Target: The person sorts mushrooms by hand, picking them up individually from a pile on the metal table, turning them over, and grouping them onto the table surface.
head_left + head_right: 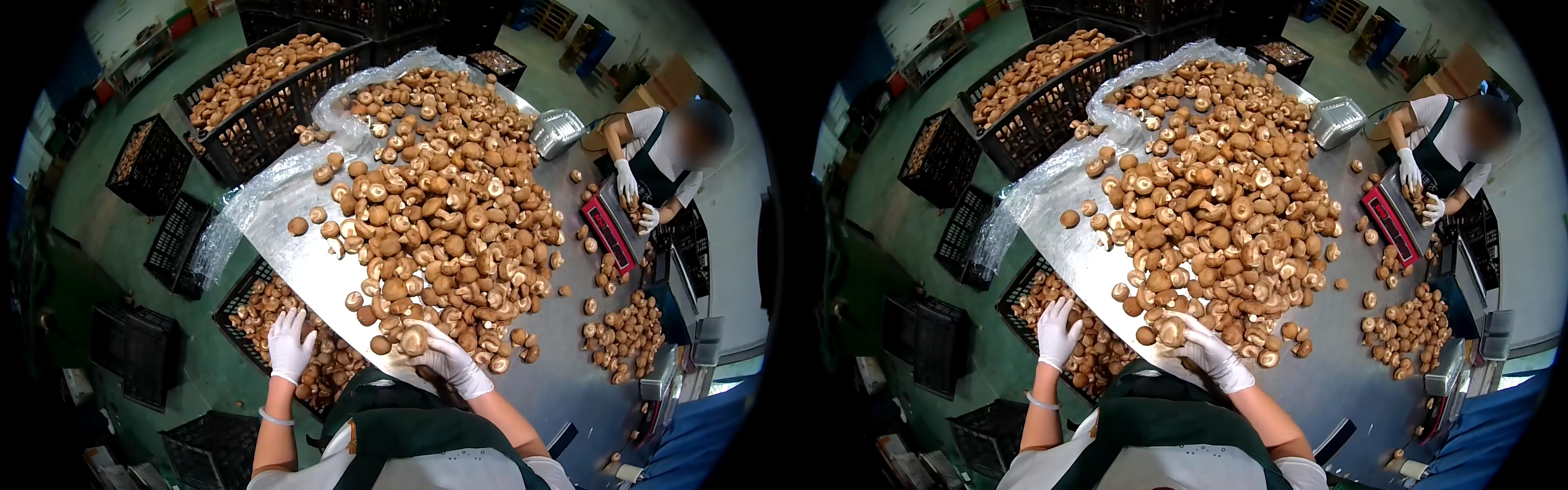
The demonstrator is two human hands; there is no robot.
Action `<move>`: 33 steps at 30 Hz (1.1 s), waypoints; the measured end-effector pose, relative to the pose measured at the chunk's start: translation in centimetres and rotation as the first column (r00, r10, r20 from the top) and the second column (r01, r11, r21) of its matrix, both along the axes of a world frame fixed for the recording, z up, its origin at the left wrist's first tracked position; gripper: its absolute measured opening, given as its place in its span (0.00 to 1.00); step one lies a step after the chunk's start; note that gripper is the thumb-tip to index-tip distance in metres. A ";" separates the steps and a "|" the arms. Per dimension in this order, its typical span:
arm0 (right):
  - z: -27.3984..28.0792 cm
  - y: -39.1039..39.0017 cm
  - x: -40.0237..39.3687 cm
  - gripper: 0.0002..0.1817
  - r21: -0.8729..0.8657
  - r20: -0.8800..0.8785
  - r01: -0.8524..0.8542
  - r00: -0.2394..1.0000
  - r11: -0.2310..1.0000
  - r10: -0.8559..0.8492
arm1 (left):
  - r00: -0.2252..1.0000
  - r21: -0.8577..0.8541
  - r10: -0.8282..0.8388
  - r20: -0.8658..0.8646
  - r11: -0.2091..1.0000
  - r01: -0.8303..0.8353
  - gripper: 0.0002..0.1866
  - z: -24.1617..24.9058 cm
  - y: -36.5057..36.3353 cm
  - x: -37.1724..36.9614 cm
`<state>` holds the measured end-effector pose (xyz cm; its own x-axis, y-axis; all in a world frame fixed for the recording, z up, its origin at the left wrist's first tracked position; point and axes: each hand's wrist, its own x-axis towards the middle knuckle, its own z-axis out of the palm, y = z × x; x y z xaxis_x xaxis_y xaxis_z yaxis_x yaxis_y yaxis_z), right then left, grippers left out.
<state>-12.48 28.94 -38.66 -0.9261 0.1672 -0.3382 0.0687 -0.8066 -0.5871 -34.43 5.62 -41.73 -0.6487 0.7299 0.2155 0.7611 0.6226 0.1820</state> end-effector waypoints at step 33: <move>-3.3 0.0 1.0 0.24 0.112 0.045 0.147 0.987 0.983 -0.153 | 0.852 0.123 -0.407 0.328 0.913 0.389 0.26 -1.5 17.4 1.9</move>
<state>-11.46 28.98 -42.00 -0.8689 0.3410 -0.3589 -0.0143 -0.7420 -0.6703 -32.48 23.07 -43.26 -0.3444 0.9355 0.0787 0.8272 0.2627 0.4968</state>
